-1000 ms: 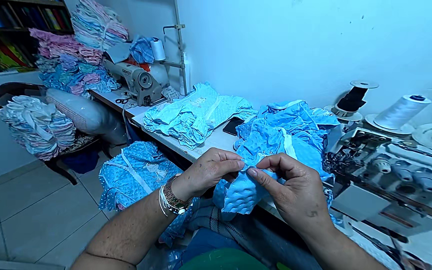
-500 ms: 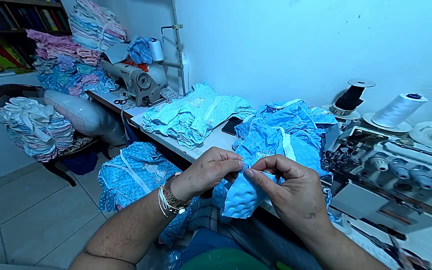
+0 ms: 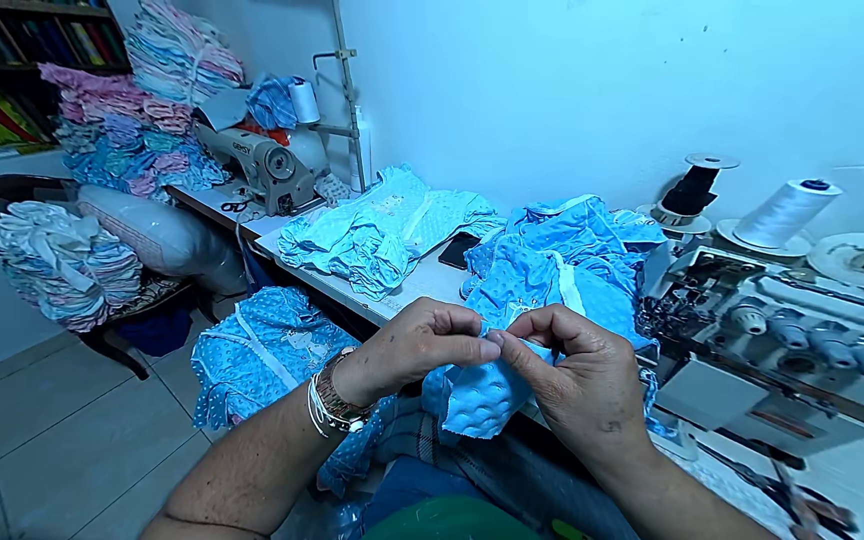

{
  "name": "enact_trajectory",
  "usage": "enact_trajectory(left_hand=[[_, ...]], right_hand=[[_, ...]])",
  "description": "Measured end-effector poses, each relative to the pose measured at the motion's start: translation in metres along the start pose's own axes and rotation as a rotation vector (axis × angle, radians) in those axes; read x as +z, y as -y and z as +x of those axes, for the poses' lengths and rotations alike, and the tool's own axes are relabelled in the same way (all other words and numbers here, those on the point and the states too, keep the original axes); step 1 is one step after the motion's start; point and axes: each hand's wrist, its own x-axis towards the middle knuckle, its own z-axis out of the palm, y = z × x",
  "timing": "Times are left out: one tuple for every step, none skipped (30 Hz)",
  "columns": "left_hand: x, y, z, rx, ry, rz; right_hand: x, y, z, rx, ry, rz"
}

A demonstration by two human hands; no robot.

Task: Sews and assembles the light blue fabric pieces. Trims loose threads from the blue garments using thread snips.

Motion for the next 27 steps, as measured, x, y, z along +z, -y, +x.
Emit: enact_trajectory(left_hand=[[-0.001,0.003,0.000,0.035,0.019,0.008],[-0.001,0.005,0.001,0.064,0.024,0.011],[-0.001,0.008,0.002,0.088,0.012,0.017],[0.000,0.011,0.003,0.106,-0.013,0.033],[0.002,0.014,0.003,0.121,-0.042,0.047],[0.004,0.018,0.003,0.136,-0.073,0.062],[0.007,0.022,0.002,0.156,-0.127,0.090],[0.013,0.027,0.002,0.194,-0.219,0.139],[0.022,0.034,0.003,0.259,-0.341,0.201],[0.031,0.041,0.007,0.362,-0.461,0.269],[0.040,0.050,0.012,0.498,-0.545,0.318],[0.048,0.058,0.016,0.633,-0.577,0.350],[0.053,0.062,0.018,0.751,-0.552,0.397],[0.056,0.064,0.019,0.846,-0.481,0.460],[0.056,0.063,0.018,0.920,-0.378,0.527],[0.055,0.059,0.015,0.965,-0.269,0.592],[0.053,0.055,0.013,0.992,-0.182,0.647],[0.052,0.053,0.011,1.013,-0.123,0.682],[0.052,0.051,0.009,1.021,-0.084,0.702],[0.053,0.050,0.008,1.022,-0.050,0.711],[0.054,0.049,0.006,1.019,-0.021,0.720],[0.056,0.048,0.006,1.019,0.002,0.720],[0.058,0.048,0.005,1.021,0.017,0.717],[0.060,0.047,0.004,1.019,0.023,0.713],[0.061,0.046,0.004,1.013,0.027,0.714],[0.061,0.045,0.003,1.011,0.031,0.720],[0.060,0.044,0.003,1.011,0.038,0.724]], right_hand=[[0.000,0.000,0.000,0.001,-0.007,0.000],[0.000,0.000,-0.001,-0.002,-0.014,-0.002],[0.000,0.000,-0.003,-0.007,-0.016,-0.003],[-0.001,0.000,-0.006,-0.010,-0.013,-0.015],[-0.002,-0.001,-0.010,-0.014,-0.001,-0.037],[-0.005,-0.002,-0.016,-0.019,0.019,-0.068],[-0.008,-0.004,-0.023,-0.023,0.046,-0.104],[-0.012,-0.006,-0.030,-0.028,0.069,-0.141],[-0.015,-0.010,-0.036,-0.023,0.089,-0.164],[-0.017,-0.013,-0.043,0.001,0.104,-0.175],[-0.020,-0.015,-0.049,0.032,0.121,-0.170],[-0.023,-0.016,-0.054,0.049,0.133,-0.160],[-0.026,-0.017,-0.058,0.038,0.132,-0.159],[-0.031,-0.018,-0.063,0.006,0.114,-0.171],[-0.036,-0.021,-0.066,-0.035,0.089,-0.205],[-0.042,-0.026,-0.070,-0.068,0.062,-0.261],[-0.050,-0.033,-0.074,-0.084,0.040,-0.324],[-0.058,-0.042,-0.076,-0.074,0.023,-0.384],[-0.064,-0.050,-0.079,-0.043,0.011,-0.425],[-0.070,-0.057,-0.081,-0.007,-0.004,-0.450],[-0.074,-0.062,-0.081,0.016,-0.020,-0.470],[-0.076,-0.065,-0.082,0.019,-0.038,-0.485],[-0.078,-0.066,-0.082,0.005,-0.058,-0.497],[-0.079,-0.066,-0.082,-0.021,-0.075,-0.511],[-0.079,-0.067,-0.082,-0.056,-0.094,-0.528],[-0.079,-0.068,-0.083,-0.092,-0.112,-0.552],[-0.079,-0.070,-0.084,-0.123,-0.121,-0.570]])
